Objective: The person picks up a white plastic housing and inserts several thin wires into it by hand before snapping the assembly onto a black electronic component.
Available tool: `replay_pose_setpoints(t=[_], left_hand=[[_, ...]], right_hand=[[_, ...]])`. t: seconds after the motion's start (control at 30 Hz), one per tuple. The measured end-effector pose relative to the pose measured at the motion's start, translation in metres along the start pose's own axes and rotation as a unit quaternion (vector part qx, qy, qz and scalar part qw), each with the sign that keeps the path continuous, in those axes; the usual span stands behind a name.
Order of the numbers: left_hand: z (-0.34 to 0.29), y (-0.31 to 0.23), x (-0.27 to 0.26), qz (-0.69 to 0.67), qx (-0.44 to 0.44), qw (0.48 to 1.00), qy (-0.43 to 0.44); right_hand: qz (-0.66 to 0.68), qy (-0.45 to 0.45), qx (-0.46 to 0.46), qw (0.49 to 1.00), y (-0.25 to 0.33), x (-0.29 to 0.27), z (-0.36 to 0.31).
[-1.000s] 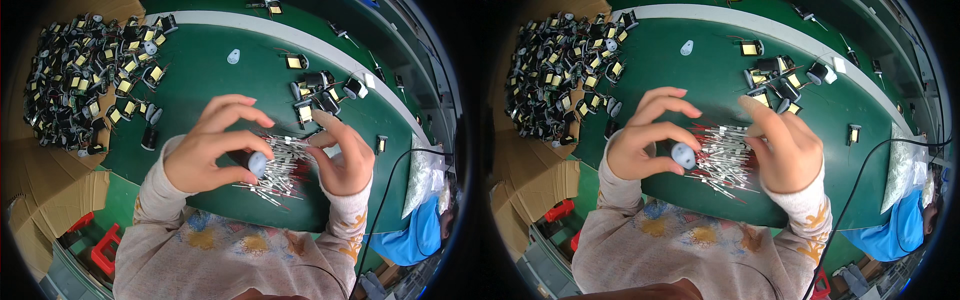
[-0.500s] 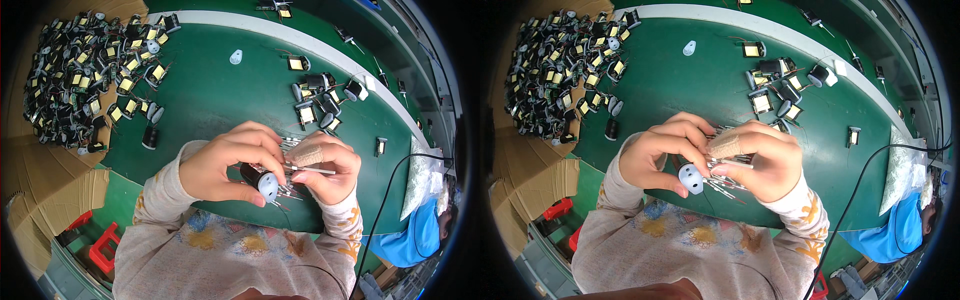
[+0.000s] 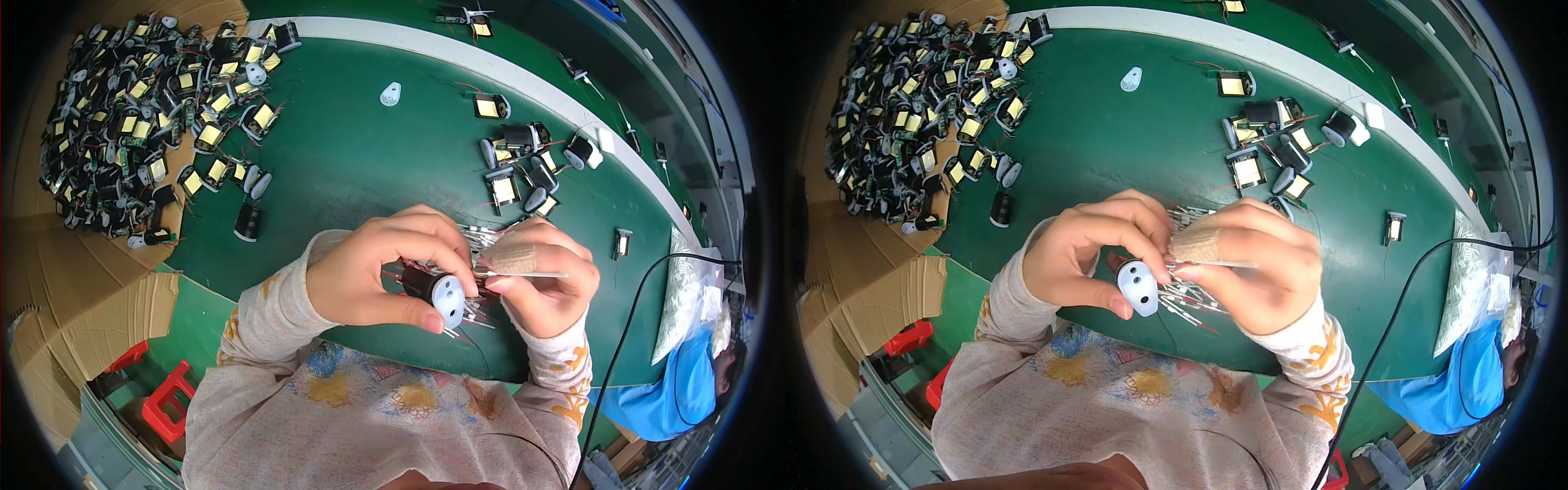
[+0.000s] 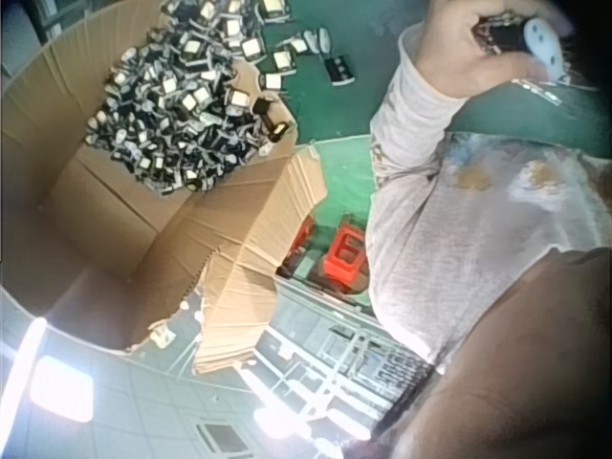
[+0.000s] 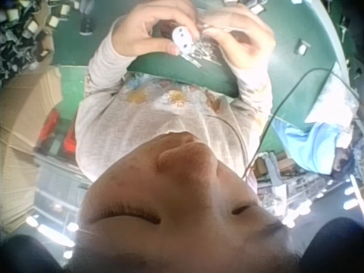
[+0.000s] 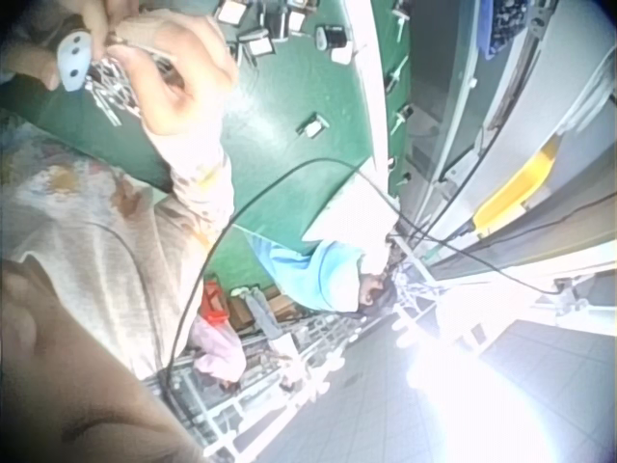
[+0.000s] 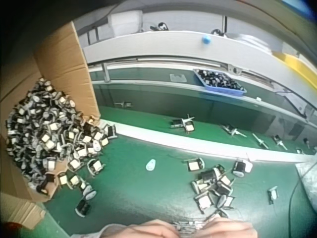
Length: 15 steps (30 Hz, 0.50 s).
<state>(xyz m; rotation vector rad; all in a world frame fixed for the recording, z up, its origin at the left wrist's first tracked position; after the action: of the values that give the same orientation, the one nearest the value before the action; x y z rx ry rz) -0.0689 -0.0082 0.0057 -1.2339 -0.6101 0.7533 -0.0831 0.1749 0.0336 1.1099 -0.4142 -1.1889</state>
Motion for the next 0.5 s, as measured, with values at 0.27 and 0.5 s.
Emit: replay_pose_setpoints(t=[0.27,0.5], left_hand=[[-0.001,-0.001,0.005,0.084,0.033,0.992,-0.084],[-0.007,0.003,0.015,0.086,0.088,0.967,-0.224]], right_hand=[[-0.037,-0.228,-0.019,0.973,0.018,-0.023,-0.016],[-0.162,-0.085,-0.154,0.971,0.038,-0.012,-0.022]])
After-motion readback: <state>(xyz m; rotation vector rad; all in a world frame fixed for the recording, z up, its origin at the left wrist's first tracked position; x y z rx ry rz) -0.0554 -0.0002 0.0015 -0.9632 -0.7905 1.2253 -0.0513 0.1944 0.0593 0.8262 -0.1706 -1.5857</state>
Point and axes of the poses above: each hand's wrist, its own z-axis towards the middle knuckle, its own x-axis out of the palm, y = z × x, the point moved 3 cm from there along z, towards the middle knuckle, and after that the axes turned 2 degrees about -x, right-handed, at the moved point
